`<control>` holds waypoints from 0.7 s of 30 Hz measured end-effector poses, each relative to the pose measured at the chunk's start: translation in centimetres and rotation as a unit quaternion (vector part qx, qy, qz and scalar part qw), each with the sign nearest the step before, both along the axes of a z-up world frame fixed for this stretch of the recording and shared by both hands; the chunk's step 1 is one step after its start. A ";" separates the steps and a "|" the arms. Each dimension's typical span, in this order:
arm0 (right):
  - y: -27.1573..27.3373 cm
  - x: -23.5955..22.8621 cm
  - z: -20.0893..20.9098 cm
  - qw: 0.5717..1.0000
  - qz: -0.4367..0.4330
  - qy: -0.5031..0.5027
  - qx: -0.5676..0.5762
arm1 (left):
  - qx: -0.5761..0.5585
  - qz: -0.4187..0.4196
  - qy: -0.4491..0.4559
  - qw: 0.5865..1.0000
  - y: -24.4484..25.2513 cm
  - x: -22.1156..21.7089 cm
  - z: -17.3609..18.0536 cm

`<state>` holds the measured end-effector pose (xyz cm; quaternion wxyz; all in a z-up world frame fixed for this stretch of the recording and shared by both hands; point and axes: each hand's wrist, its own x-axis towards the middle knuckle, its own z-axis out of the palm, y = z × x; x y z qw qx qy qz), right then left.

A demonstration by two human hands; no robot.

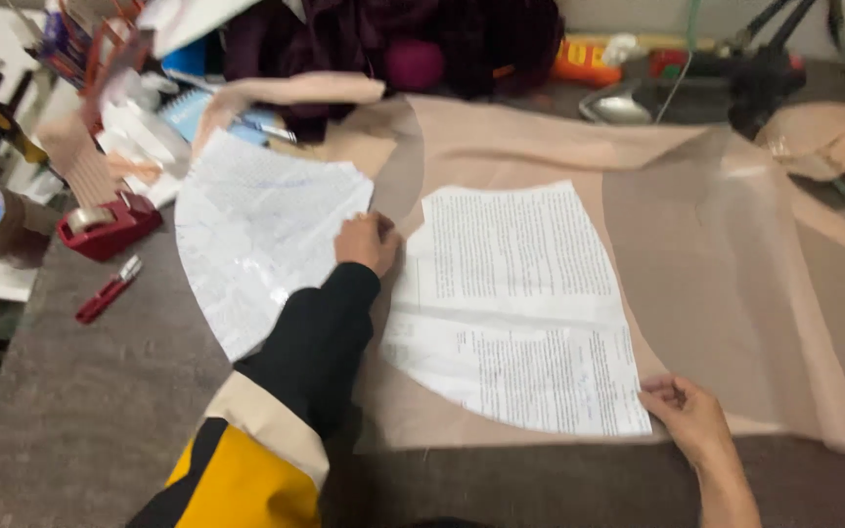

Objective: The person handles a piece of light-colored fabric and a paper pattern on a work table. They smooth the fabric, fold it, and position the pattern on top, adjusting the alignment of the materials.

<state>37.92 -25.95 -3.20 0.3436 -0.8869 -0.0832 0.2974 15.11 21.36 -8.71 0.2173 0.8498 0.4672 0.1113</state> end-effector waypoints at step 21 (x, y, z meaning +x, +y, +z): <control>1.7 -2.7 4.7 1.000 -0.004 0.019 -0.020 | -0.058 0.348 0.044 0.935 -1.4 -23.2 5.8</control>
